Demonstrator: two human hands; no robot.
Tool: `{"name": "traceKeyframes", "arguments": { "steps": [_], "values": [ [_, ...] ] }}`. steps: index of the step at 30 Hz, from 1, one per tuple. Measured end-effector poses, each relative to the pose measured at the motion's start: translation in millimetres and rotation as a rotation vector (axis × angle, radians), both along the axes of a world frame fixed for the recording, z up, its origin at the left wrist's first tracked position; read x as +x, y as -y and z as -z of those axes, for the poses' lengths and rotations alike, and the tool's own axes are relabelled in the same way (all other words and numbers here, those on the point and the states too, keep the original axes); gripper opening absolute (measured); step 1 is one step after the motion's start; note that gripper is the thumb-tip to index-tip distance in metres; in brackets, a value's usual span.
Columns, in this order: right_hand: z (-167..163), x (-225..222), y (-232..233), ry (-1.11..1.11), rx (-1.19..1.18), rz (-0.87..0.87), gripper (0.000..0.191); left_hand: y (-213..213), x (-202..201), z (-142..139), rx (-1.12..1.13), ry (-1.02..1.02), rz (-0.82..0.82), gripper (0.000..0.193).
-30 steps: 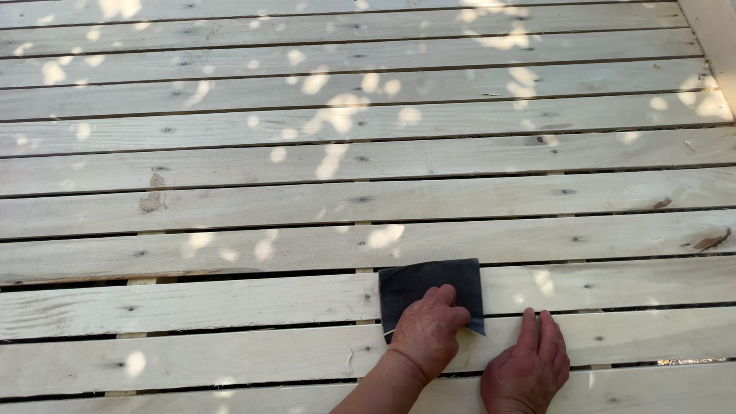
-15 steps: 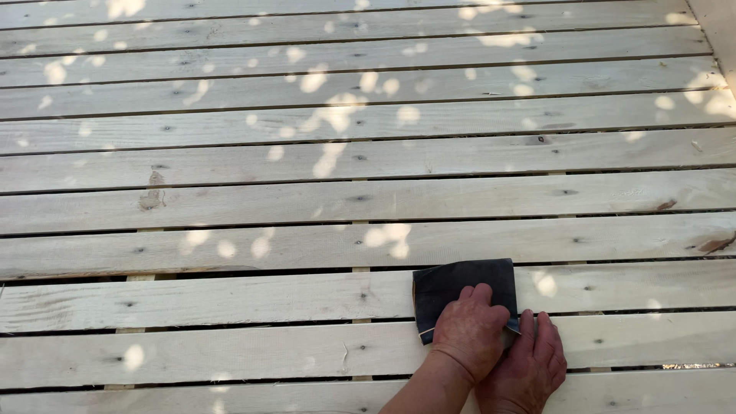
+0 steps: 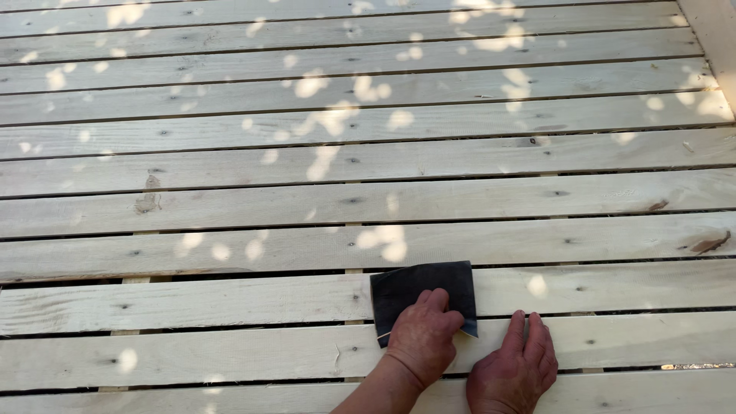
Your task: The person sands the slatted wooden surface of a large outdoor frame, rubbing a sheet of sandpaper back and forth across the planks with one hand while steadying with the other. They periodically reposition the sandpaper, fold and refold it, and continue sanding different sections of the slats.
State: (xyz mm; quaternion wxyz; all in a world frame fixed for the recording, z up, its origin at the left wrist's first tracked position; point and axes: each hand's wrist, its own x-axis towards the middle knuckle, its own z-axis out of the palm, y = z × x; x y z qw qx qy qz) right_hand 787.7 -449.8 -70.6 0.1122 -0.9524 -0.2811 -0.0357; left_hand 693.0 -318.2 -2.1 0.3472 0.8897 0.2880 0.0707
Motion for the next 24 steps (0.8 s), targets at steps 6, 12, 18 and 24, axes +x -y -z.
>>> {"name": "traceKeyframes", "arguments": {
  "steps": [6, 12, 18, 24],
  "values": [
    [7.9, 15.1, 9.4, 0.018, 0.1, -0.014, 0.06, 8.2, 15.5, 12.7, 0.025, 0.107, 0.026, 0.018],
    [-1.6, 61.1, 44.0, 0.074, 0.087, 0.129, 0.056, -37.3, -90.4, 13.4, 0.03, 0.048, -0.018, 0.023],
    [4.1, 57.6, 37.5, 0.119, 0.05, 0.154, 0.062, 15.7, 46.1, 12.7, -0.022, 0.022, 0.057, 0.03],
    [-7.2, 52.1, 35.4, 0.066, 0.152, 0.141, 0.063, 45.6, 105.6, 7.2, 0.02, 0.112, 0.126, 0.015]
  ]
}}
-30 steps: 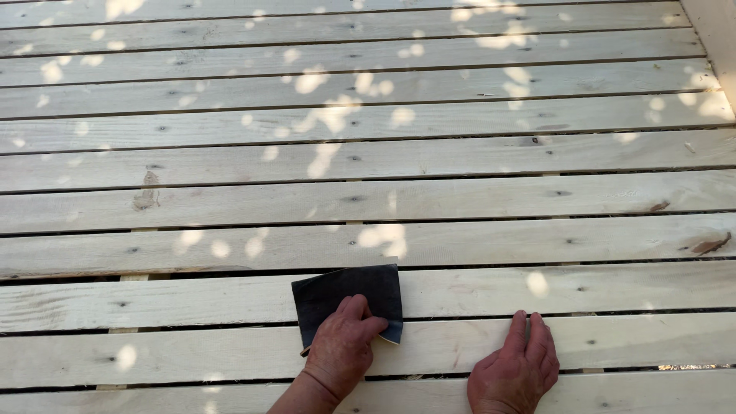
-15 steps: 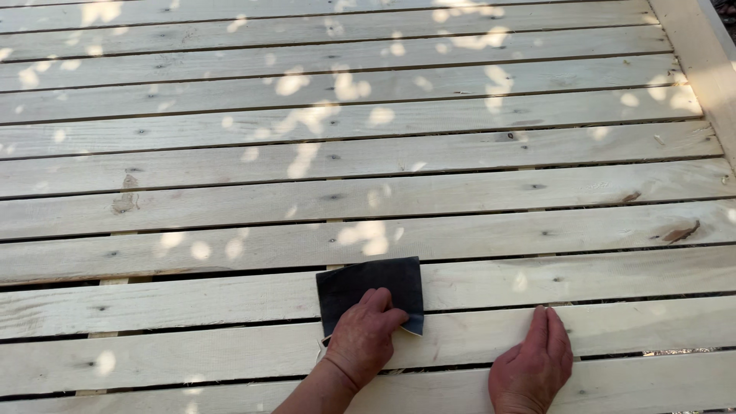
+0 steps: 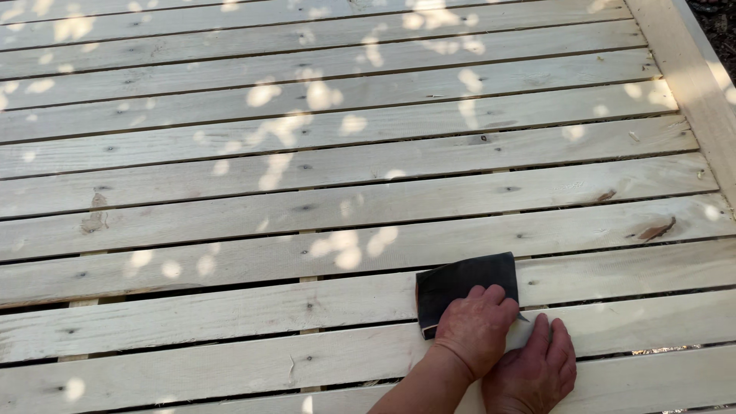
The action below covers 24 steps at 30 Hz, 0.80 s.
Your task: The person sands the slatted wooden surface of a large outdoor frame, rubbing a sheet of sandpaper back and forth across the planks with one hand while steadying with the other. They periodically reposition the sandpaper, fold and refold it, and continue sanding different sections of the slats.
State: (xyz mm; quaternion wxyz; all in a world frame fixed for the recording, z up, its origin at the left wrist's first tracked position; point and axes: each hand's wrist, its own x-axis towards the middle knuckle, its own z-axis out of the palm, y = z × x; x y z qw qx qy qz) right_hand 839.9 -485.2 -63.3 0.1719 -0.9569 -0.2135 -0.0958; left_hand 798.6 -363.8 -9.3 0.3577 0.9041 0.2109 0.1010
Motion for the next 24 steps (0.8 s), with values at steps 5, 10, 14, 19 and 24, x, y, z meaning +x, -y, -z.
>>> {"name": "traceKeyframes", "arguments": {
  "steps": [5, 10, 14, 19, 24],
  "values": [
    [1.3, -5.8, -4.6, -0.033, -0.116, 0.036, 0.062, -52.1, -138.7, 0.8, 0.105, -0.035, -0.124, 0.027],
    [3.7, -7.5, -4.9, -0.035, -0.128, 0.053, 0.063, -36.8, -101.8, 6.0, 0.029, -0.154, -0.218, 0.022],
    [7.9, -1.7, -2.6, -0.04, -0.078, 0.053, 0.063, -3.9, -11.4, 7.2, -0.035, -0.109, -0.078, 0.013],
    [15.1, 7.9, 3.3, 0.018, -0.103, 0.026, 0.061, -16.3, -35.6, 5.5, 0.042, -0.032, -0.037, 0.017],
    [17.5, 12.1, 9.0, 0.026, -0.107, 0.007, 0.059, -82.2, -196.4, 5.2, 0.128, -0.039, -0.159, 0.029]
  ]
}}
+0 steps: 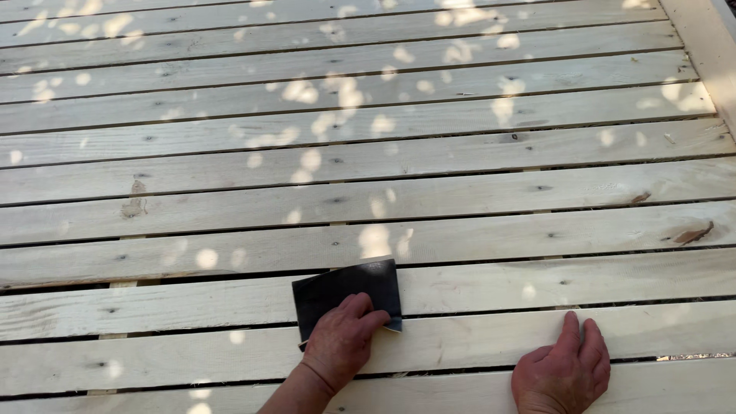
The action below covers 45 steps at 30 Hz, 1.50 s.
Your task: The person sands the slatted wooden surface of a large outdoor frame, rubbing a sheet of sandpaper back and forth across the planks with one hand while steadying with the other. They periodically reposition the sandpaper, fold and refold it, and continue sanding different sections of the slats.
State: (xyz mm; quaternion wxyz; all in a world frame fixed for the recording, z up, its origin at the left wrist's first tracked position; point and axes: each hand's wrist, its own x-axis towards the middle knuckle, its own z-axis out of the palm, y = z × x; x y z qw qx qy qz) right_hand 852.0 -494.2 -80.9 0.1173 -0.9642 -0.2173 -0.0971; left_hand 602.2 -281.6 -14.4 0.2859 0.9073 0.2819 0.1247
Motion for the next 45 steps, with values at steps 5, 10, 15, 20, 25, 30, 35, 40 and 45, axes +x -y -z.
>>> {"name": "traceKeyframes", "arguments": {
  "steps": [5, 10, 15, 20, 25, 30, 35, 40, 45],
  "values": [
    [1.5, 5.0, 0.1, 0.015, -0.019, -0.005, 0.06, -28.7, -60.1, -8.5, -0.05, -0.156, -0.157, 0.025],
    [-0.6, 6.1, 1.5, 0.03, -0.018, -0.034, 0.057, 15.5, 57.8, -9.6, -0.05, -0.119, 0.068, 0.017],
    [-5.4, 5.5, 0.3, 0.025, -0.011, -0.034, 0.06, 51.2, 140.3, -11.4, -0.154, -0.09, 0.163, 0.016],
    [-9.1, 2.5, -2.5, 0.006, 0.007, -0.023, 0.057, 17.5, 80.9, -15.4, -0.11, -0.162, 0.262, 0.027],
    [-11.0, -4.0, -4.2, 0.01, 0.004, -0.008, 0.058, 13.7, 78.2, -21.9, -0.072, -0.221, 0.247, 0.018],
    [-11.2, -6.7, -6.9, 0.003, -0.008, 0.007, 0.06, 45.1, 148.1, -19.4, -0.137, -0.218, 0.203, 0.01],
    [-11.2, -6.9, -5.7, -0.026, -0.016, 0.031, 0.06, 59.0, 141.4, -21.3, -0.021, -0.192, 0.223, 0.016],
    [-13.7, -7.8, -5.2, -0.024, -0.069, 0.042, 0.062, 57.4, 146.0, -25.3, -0.083, -0.154, 0.183, 0.019],
    [-17.6, -8.2, -8.5, -0.031, -0.029, 0.022, 0.063, 39.2, 121.3, -18.9, -0.055, -0.253, 0.365, 0.014]
  ]
}}
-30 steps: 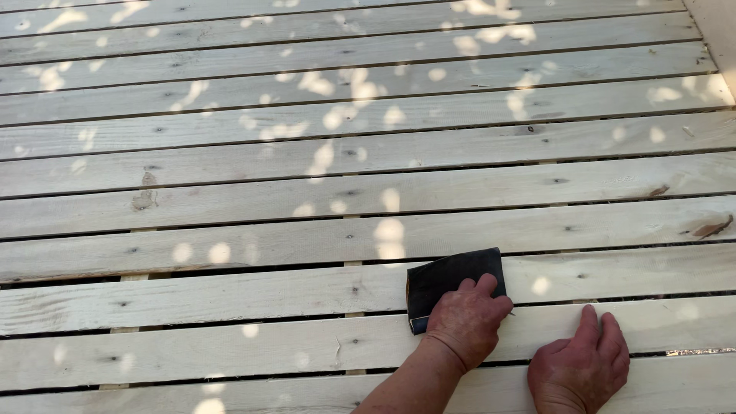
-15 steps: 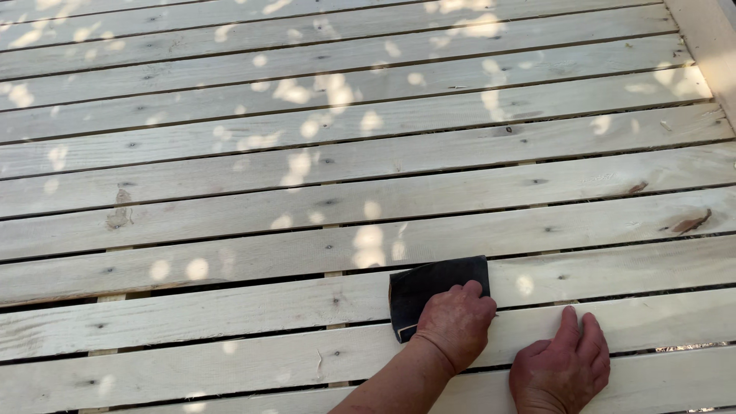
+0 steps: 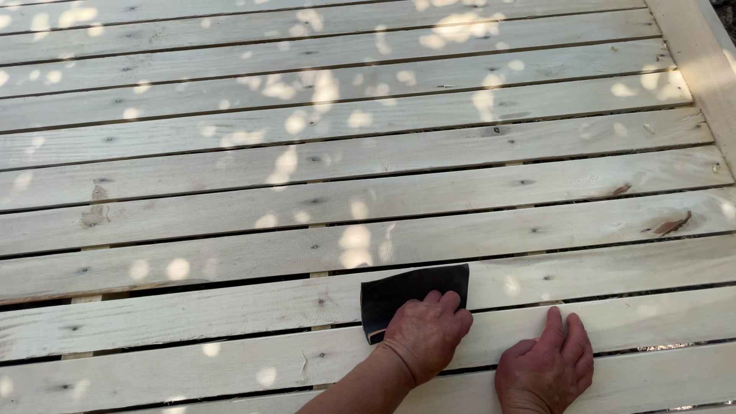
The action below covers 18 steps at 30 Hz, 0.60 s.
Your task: The person sands the slatted wooden surface of a large outdoor frame, rubbing a sheet of sandpaper back and forth across the planks with one hand while steadying with the other. They periodically reposition the sandpaper, fold and refold it, and continue sanding different sections of the slats.
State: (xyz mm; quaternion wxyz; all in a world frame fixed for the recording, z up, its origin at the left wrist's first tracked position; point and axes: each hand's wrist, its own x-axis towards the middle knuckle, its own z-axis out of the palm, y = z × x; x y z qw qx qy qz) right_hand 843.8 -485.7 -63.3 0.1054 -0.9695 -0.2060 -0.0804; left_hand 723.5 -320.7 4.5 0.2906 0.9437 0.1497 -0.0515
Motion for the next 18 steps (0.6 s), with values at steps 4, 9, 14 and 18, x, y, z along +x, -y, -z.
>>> {"name": "traceKeyframes", "arguments": {
  "steps": [4, 9, 14, 18],
  "values": [
    [-1.1, -4.1, -1.8, 0.007, 0.006, -0.002, 0.062, -27.6, -61.6, 1.7, 0.104, -0.013, 0.006, 0.023],
    [0.4, -7.1, -4.5, 0.019, -0.002, 0.01, 0.059, -19.7, -36.3, -9.4, 0.114, -0.034, 0.016, 0.02],
    [-2.5, -6.5, -5.0, 0.012, 0.025, -0.004, 0.062, 21.8, 46.7, -6.2, 0.061, -0.002, -0.01, 0.013],
    [-7.4, -7.5, -8.3, -0.002, 0.019, 0.003, 0.059, 13.6, 15.8, 3.7, 0.055, 0.01, -0.019, 0.012]
  ]
}}
